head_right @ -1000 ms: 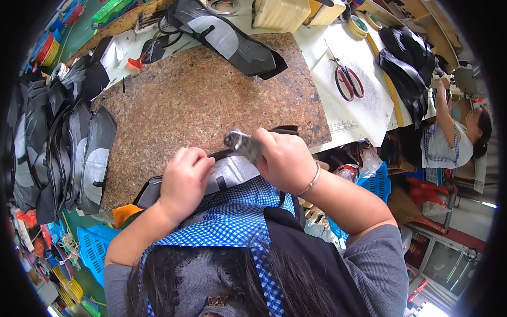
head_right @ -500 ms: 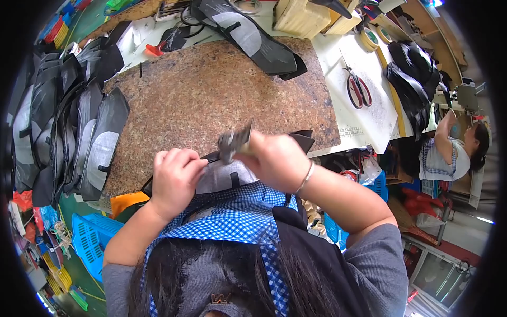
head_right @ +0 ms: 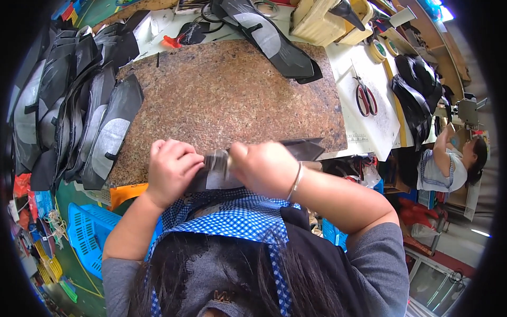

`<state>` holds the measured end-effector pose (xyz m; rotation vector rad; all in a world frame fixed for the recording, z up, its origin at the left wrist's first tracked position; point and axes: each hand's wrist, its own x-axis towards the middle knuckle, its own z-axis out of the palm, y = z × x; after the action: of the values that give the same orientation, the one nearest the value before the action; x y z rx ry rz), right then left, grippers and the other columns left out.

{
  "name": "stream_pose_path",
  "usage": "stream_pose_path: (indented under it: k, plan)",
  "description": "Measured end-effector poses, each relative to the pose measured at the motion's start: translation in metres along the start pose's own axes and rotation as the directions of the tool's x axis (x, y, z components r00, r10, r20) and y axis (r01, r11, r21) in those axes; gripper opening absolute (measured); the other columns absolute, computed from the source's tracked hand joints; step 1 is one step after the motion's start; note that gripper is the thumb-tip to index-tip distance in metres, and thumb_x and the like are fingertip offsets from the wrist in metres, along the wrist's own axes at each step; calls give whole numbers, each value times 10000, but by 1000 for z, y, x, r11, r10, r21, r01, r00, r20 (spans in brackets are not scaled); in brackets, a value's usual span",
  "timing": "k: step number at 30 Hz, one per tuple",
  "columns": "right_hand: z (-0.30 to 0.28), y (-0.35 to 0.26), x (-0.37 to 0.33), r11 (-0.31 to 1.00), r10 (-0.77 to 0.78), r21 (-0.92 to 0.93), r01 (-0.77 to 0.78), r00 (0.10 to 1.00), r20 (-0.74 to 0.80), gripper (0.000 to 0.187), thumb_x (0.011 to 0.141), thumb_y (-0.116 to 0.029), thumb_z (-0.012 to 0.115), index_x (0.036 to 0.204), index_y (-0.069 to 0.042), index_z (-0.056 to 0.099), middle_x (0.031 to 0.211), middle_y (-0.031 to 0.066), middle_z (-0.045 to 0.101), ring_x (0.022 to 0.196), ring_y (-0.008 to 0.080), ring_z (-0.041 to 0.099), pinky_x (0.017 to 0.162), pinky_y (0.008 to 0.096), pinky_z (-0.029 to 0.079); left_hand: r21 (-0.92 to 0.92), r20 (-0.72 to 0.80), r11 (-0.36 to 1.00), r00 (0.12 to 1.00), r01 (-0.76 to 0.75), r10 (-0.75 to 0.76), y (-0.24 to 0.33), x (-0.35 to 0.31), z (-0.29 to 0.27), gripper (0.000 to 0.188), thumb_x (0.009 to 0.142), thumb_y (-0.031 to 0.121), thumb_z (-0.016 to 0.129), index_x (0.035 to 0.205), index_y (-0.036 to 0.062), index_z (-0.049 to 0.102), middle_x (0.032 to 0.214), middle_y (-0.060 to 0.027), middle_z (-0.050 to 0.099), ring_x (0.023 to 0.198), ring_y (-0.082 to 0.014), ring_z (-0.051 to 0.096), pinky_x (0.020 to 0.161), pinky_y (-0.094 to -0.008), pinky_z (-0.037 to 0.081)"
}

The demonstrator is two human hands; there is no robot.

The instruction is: Hammering pre-cut shoe upper components to flatten seams and prepare them for assembly.

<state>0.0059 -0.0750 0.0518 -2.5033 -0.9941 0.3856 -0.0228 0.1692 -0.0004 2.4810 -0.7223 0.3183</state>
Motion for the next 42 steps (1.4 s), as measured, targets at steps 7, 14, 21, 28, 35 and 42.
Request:
stream_pose_path:
  k: [7, 14, 21, 28, 35, 42]
  plan:
    - [15, -9, 0, 996, -45, 68, 50, 996, -71, 262, 833, -191, 671, 905, -32, 476, 635, 175, 620, 593, 406, 634, 553, 494, 515, 113, 6, 964, 970, -241, 242, -3, -3, -3, 93, 779, 124, 698, 867, 99, 685, 886, -27, 626, 856, -227, 618, 792, -412, 473]
    - [-35, 23, -4, 969, 231, 195, -152, 839, -493, 146, 894, -171, 693, 948, -35, 703, 687, 142, 659, 582, 322, 643, 538, 393, 503, -401, -90, 908, 981, 123, -173, 38, 20, 37, 74, 857, 52, 653, 931, 57, 643, 908, -111, 603, 806, -311, 633, 689, -402, 530]
    - [-15, 47, -48, 996, 66, -47, -75, 984, -165, 226, 865, -161, 677, 998, -28, 551, 658, 151, 607, 588, 375, 622, 540, 471, 499, -258, 26, 951, 985, 173, -172, 29, 29, 39, 222, 746, 162, 763, 955, 119, 702, 991, -38, 627, 954, -265, 593, 838, -402, 468]
    - [-7, 30, -37, 988, 145, -37, -151, 979, -141, 180, 849, -174, 715, 940, -37, 641, 749, 163, 618, 689, 370, 631, 607, 431, 500, 68, 14, 983, 986, -169, 168, 24, 21, 30, 289, 785, 156, 681, 1054, 51, 686, 1040, -64, 620, 1004, -264, 591, 878, -424, 463]
    - [-2, 20, -34, 999, 48, -18, -51, 990, -129, 260, 832, -177, 670, 920, -16, 487, 647, 169, 605, 600, 378, 628, 538, 484, 478, 32, 101, 991, 987, -129, 125, 22, 20, 23, 307, 794, 152, 661, 1084, 50, 672, 1044, -62, 624, 1013, -258, 591, 884, -432, 448]
    - [0, 11, -24, 990, 135, 57, -130, 986, -101, 247, 791, -127, 668, 915, -16, 485, 658, 176, 611, 622, 391, 637, 566, 480, 500, 8, 51, 997, 995, -83, 82, 21, 16, 18, 258, 761, 138, 728, 1010, 90, 681, 982, -35, 621, 973, -245, 598, 870, -433, 428]
